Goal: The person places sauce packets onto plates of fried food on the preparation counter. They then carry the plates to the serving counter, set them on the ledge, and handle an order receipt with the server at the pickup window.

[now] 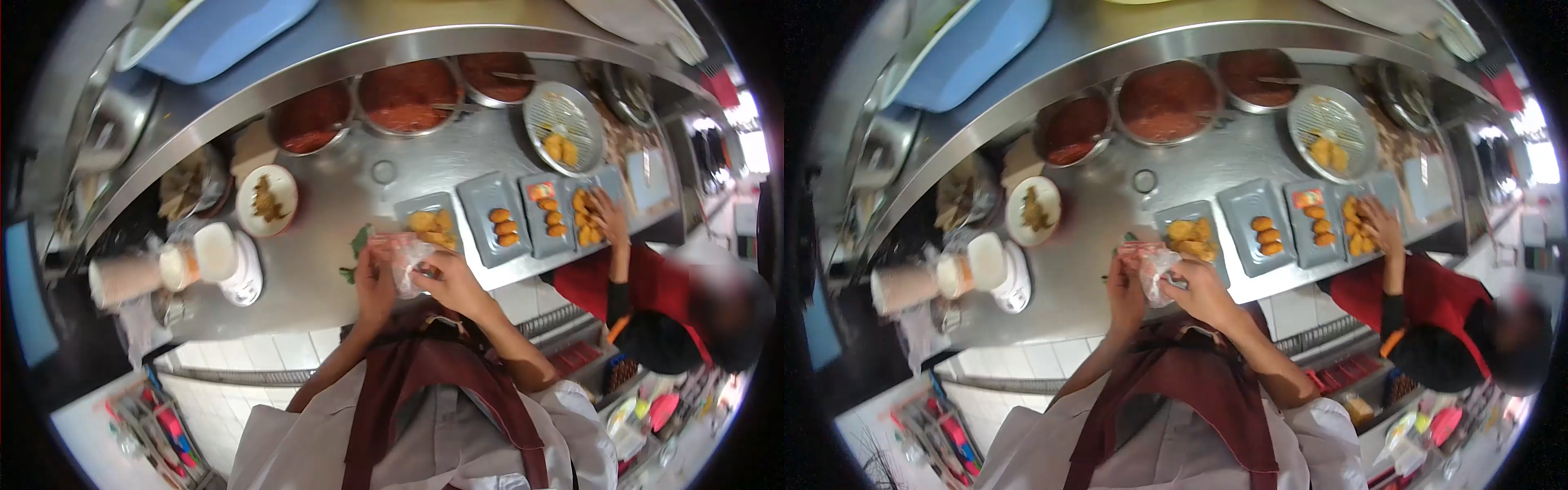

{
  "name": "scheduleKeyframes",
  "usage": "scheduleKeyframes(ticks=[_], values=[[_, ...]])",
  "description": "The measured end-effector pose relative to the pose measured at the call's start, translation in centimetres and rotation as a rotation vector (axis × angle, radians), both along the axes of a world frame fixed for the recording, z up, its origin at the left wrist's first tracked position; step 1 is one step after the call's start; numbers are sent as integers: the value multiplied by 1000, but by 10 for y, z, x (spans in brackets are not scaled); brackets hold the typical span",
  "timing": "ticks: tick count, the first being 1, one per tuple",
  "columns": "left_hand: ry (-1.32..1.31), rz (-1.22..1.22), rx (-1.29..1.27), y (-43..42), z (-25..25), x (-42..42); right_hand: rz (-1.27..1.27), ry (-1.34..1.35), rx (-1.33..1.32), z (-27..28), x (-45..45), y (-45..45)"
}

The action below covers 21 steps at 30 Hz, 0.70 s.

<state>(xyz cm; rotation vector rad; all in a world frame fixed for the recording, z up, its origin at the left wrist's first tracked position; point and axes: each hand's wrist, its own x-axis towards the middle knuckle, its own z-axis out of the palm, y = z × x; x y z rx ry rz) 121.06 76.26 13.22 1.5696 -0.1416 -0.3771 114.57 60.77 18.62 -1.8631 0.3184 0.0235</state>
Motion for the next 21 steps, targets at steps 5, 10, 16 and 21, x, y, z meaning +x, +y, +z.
scheduleKeyframes(ticks=[5,10,16,21], values=[[94,-169,-117,1,-6,21,-196,-28,19,-34,-3,22],[251,-165,-258,-1,-20,40,-304,-42,-58,11,-18,19],[404,-312,-340,2,-58,51,-507,-182,825,-28,-3,19],[497,-341,-461,8,-41,48,-477,-39,594,-22,51,22]])
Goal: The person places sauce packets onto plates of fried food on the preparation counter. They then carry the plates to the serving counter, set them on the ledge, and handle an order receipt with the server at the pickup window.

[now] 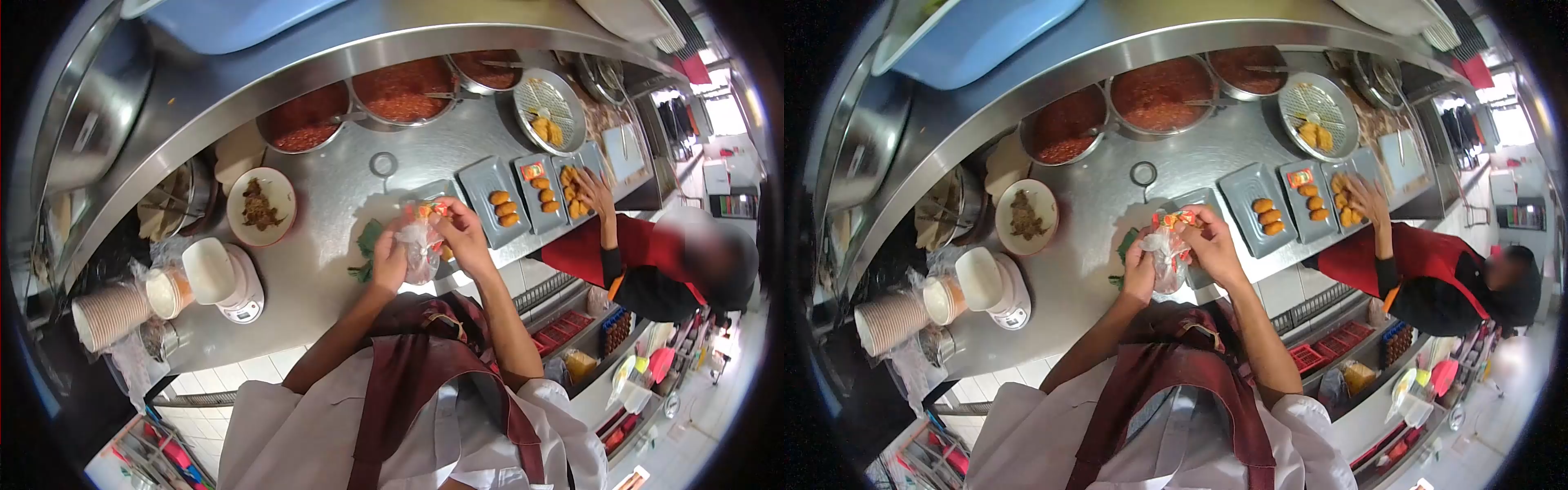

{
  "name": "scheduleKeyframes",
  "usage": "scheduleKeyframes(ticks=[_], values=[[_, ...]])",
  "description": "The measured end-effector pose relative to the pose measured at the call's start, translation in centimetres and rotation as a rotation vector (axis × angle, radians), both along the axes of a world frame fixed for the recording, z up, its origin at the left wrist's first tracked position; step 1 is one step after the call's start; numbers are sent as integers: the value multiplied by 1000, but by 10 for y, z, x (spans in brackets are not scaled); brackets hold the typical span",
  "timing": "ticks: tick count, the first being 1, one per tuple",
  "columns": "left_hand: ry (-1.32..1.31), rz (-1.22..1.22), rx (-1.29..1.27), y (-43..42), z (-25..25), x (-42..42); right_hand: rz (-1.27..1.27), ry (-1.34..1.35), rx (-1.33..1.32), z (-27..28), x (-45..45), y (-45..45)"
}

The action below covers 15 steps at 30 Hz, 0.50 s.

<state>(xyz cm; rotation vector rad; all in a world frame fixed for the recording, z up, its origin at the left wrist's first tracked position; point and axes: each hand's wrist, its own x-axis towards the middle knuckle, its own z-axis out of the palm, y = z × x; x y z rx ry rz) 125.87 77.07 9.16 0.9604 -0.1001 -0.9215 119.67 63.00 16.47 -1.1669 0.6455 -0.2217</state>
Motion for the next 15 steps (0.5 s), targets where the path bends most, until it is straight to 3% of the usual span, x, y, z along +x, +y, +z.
scheduleKeyframes(ticks=[4,7,9,13,14,15], values=[[190,145,51,15,2,2,-4,-134,133,8,-5,-12],[236,197,44,24,2,12,24,-247,474,24,-13,-9],[160,201,127,24,3,11,-19,-93,432,17,-5,8],[213,303,87,19,10,10,148,143,-408,18,-4,36],[125,280,113,19,11,7,144,148,-409,18,-2,37],[40,253,141,20,12,2,154,149,-610,16,-1,38]])
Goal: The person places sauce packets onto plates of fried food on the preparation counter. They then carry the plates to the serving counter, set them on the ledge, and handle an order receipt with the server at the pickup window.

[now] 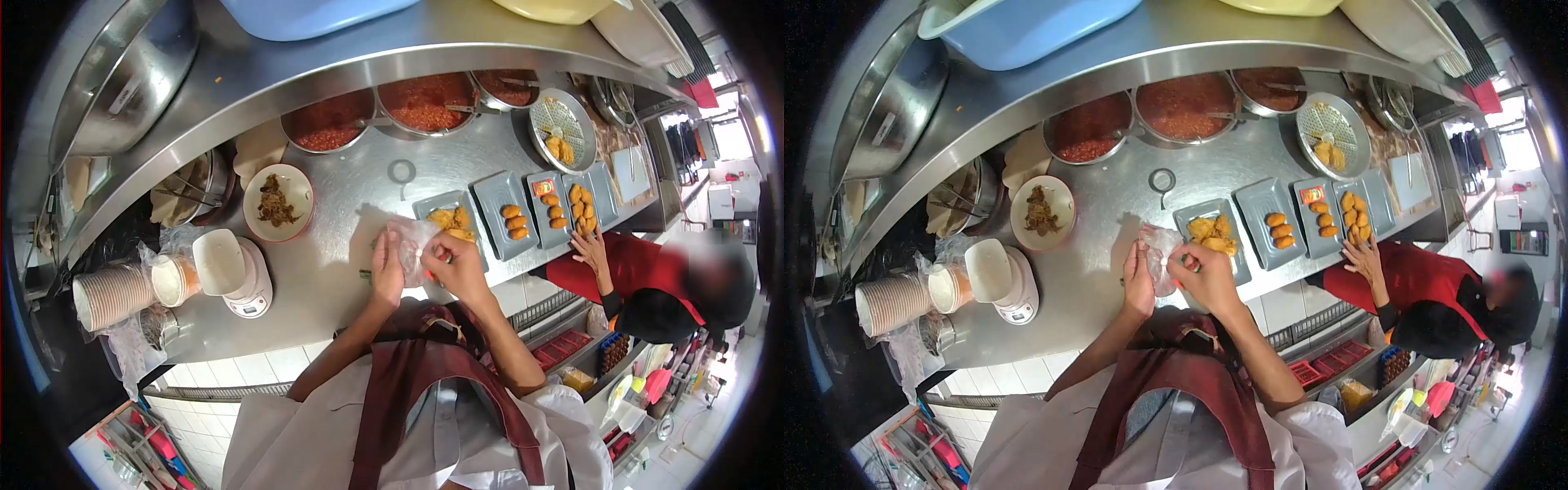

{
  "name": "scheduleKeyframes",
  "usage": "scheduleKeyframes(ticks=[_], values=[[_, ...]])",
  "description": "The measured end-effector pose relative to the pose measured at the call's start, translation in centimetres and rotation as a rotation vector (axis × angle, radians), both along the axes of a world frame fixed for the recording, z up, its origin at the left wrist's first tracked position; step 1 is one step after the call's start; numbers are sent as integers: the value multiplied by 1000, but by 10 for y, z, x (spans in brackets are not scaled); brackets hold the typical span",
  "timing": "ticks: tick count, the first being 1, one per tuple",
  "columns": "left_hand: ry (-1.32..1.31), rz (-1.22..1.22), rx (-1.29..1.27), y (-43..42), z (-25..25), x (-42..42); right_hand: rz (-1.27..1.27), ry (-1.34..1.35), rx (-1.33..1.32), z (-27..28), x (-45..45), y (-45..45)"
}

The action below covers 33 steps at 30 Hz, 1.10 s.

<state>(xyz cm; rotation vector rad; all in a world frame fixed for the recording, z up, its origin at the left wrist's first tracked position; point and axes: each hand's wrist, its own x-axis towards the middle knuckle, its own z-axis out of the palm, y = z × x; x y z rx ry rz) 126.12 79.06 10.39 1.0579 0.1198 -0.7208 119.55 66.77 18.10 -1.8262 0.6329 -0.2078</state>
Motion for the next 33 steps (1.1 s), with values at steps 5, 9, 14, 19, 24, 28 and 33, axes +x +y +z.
scheduleKeyframes(ticks=[5,9,14,19,24,28,33], values=[[-252,-51,99,-2,8,0,-114,-7,3,-13,-4,6],[-193,-15,115,1,3,3,-160,42,190,-18,-20,8],[98,57,-42,-3,-27,-9,-135,-55,115,-4,-46,10],[16,-17,-7,-23,-18,-28,-165,-28,59,13,-56,-2],[-201,-10,63,-53,-1,-25,-141,-29,128,13,-60,-42],[-2,134,9,-68,-20,-31,26,-189,-211,-2,-79,-54],[68,327,-41,-76,-43,-38,-251,-229,23,-48,-94,-131]])
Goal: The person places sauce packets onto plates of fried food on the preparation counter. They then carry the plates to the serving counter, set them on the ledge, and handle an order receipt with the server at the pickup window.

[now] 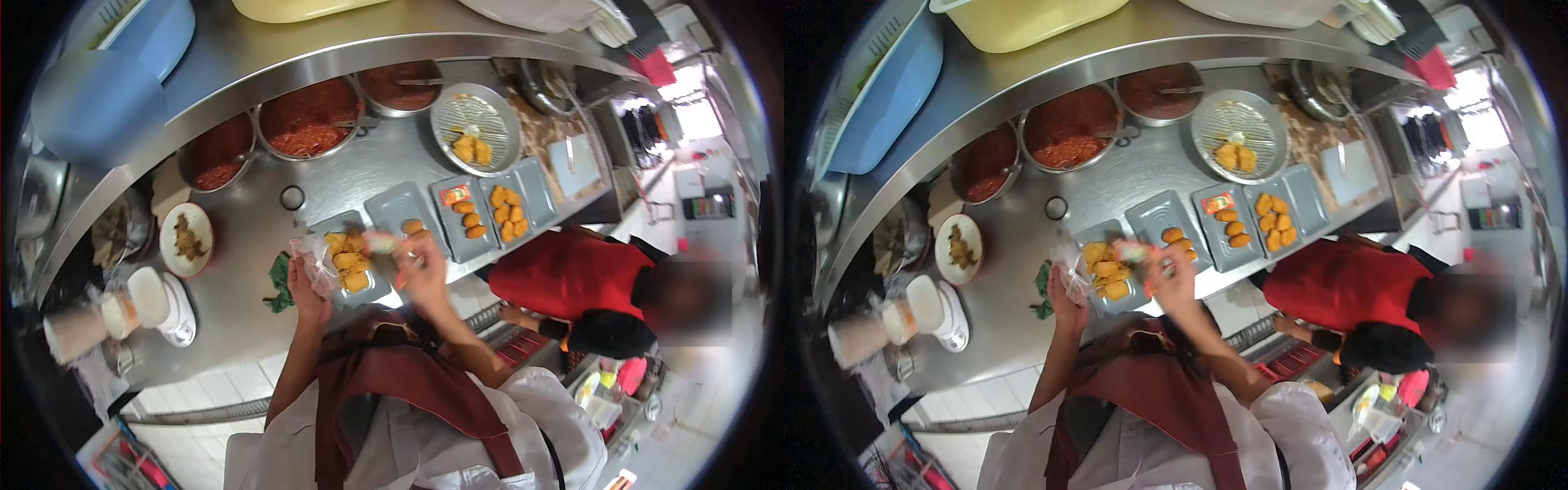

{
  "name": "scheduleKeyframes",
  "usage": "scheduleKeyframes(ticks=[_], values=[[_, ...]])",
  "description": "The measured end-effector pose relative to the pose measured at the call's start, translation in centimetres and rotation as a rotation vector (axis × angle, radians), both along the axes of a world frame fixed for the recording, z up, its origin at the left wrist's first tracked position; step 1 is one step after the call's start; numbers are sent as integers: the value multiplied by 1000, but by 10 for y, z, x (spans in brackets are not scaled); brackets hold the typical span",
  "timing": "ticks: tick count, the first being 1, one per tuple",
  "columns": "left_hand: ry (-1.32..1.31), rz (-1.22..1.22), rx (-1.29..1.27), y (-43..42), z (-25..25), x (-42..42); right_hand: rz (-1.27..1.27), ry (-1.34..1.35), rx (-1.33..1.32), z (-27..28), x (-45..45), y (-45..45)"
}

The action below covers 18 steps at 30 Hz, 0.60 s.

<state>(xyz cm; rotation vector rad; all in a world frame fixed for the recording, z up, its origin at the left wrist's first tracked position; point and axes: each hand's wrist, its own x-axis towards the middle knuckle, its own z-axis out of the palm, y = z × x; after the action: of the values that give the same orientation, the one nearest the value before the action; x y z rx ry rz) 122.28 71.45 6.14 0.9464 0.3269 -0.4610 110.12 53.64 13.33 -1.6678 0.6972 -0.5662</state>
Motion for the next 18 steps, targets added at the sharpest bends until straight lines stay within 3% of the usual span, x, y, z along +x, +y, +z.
scheduleKeyframes(ticks=[1,3,7,10,15,17,18], values=[[-3,26,-52,4,-6,-3,-35,51,129,-13,1,-34],[34,51,12,-1,22,-12,-1,185,75,-43,11,-87],[59,64,-43,-8,33,-22,17,395,340,-46,48,-108],[93,86,11,-18,35,-29,144,444,-124,-55,58,-115],[128,2,-30,-29,38,-23,180,312,-158,-30,55,-118],[75,-116,-51,-28,34,-17,334,177,-464,-23,55,-123],[86,-110,-60,-25,31,-17,341,188,-472,-25,53,-125]])
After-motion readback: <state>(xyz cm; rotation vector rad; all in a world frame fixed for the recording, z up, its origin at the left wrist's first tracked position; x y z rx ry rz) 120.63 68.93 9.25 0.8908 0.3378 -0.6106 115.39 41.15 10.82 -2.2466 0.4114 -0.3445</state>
